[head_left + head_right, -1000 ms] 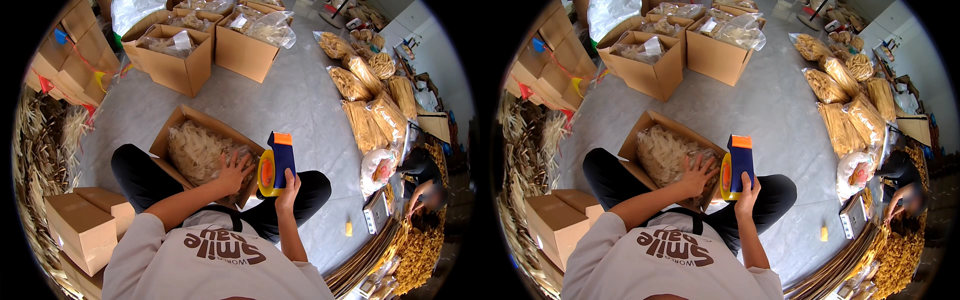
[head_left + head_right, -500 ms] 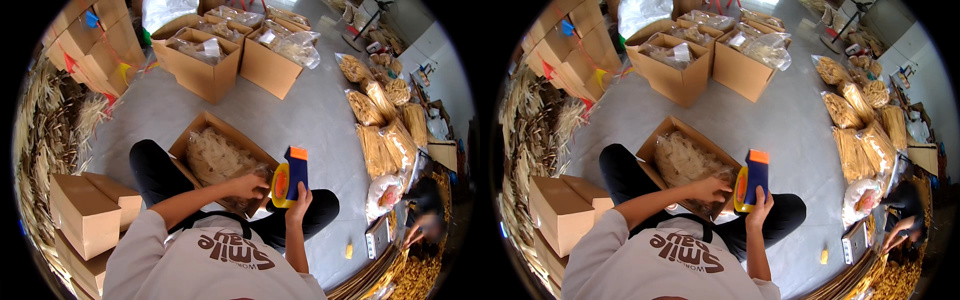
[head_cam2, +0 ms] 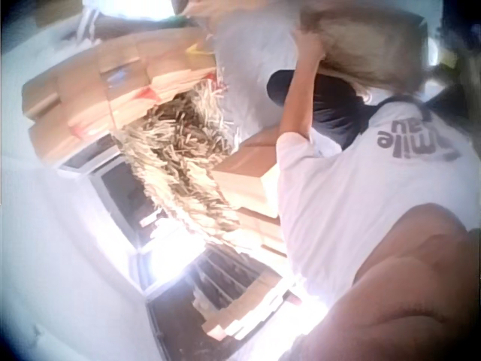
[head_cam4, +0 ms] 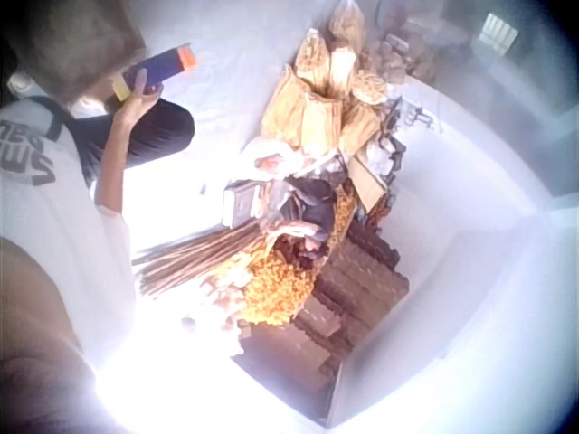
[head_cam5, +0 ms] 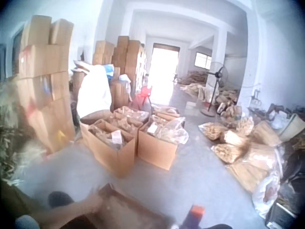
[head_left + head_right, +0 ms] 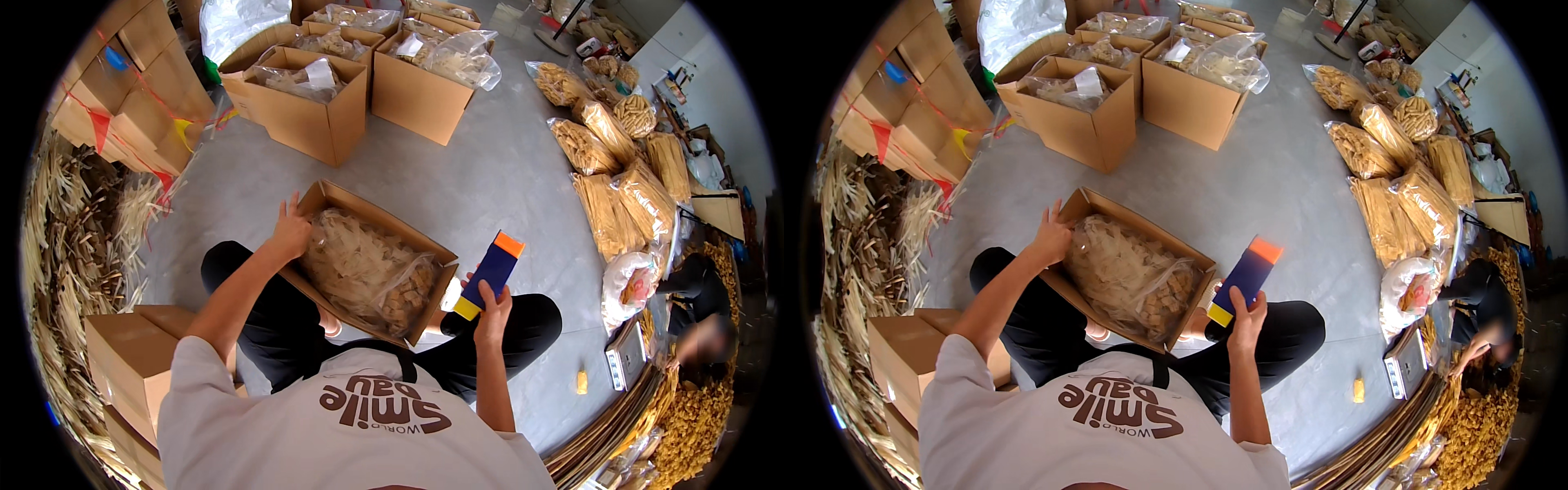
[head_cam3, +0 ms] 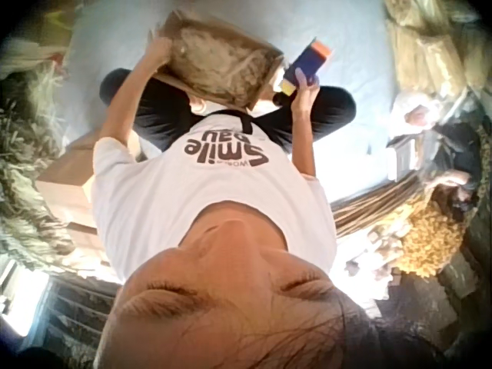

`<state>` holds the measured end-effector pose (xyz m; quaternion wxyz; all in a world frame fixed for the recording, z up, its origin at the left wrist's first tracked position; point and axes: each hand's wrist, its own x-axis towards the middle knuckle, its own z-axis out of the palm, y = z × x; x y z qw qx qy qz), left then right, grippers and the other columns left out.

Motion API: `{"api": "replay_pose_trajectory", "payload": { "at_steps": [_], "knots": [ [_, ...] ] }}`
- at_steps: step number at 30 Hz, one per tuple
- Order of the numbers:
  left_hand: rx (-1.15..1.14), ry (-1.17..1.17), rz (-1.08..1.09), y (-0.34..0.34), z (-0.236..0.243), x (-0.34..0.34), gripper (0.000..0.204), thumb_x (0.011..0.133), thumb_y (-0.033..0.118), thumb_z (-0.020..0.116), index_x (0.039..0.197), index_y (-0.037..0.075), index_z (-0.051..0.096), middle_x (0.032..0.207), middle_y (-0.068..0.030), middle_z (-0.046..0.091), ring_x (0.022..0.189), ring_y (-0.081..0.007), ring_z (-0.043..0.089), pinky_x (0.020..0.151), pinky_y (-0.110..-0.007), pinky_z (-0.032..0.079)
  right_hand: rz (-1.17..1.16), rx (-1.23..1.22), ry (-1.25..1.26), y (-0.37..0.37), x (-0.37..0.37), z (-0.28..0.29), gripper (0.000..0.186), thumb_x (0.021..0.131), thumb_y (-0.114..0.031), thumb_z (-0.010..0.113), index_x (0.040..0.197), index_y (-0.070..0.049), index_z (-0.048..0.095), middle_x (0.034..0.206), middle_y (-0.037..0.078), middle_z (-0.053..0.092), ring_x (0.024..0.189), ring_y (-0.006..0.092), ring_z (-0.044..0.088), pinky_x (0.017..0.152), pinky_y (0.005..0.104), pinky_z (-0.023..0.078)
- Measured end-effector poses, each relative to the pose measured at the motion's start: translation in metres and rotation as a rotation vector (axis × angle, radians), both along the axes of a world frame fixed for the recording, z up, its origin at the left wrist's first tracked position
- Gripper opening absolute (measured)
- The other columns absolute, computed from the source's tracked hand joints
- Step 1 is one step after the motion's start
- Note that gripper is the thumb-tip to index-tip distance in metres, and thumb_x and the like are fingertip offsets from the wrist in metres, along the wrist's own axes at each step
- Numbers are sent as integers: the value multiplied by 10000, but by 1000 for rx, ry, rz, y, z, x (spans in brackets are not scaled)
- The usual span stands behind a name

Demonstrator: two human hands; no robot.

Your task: The person packs clear bags containing dried products into cardboard boxes and seals the boxes with packing tape using a tape dispenser by hand.

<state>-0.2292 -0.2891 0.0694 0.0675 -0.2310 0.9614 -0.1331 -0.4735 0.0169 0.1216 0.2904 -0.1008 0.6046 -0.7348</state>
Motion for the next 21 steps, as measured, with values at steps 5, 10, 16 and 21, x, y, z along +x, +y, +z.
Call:
{"api": "replay_pose_trajectory", "payload": {
  "at_steps": [5,10,16,21],
  "knots": [
    [395,-317,108,-20,25,-19,208,700,206,613,806,37,673,895,-154,632,1119,-360,439,865,-465,373,-33,111,36,12,-4,-31,303,787,-102,582,1028,47,479,900,145,603,766,225,622,687,320,510],
    [552,585,407,-51,35,4,313,706,289,629,811,-4,647,816,-191,617,868,-315,577,722,-395,456,-71,616,399,15,0,-60,443,707,-258,678,940,71,494,848,183,582,805,282,594,710,360,458],
    [553,160,557,-32,-9,11,352,726,327,640,762,-23,623,764,-213,602,750,-373,578,641,-430,457,74,977,544,1,19,-52,822,587,-558,715,982,109,442,891,261,564,874,385,568,751,405,449],
    [548,245,581,-30,0,4,388,728,355,645,735,-31,611,749,-220,592,757,-382,567,640,-430,447,135,1110,558,-3,31,-55,859,539,-531,735,1025,104,421,927,248,561,900,367,567,772,391,454]
  ]
}}
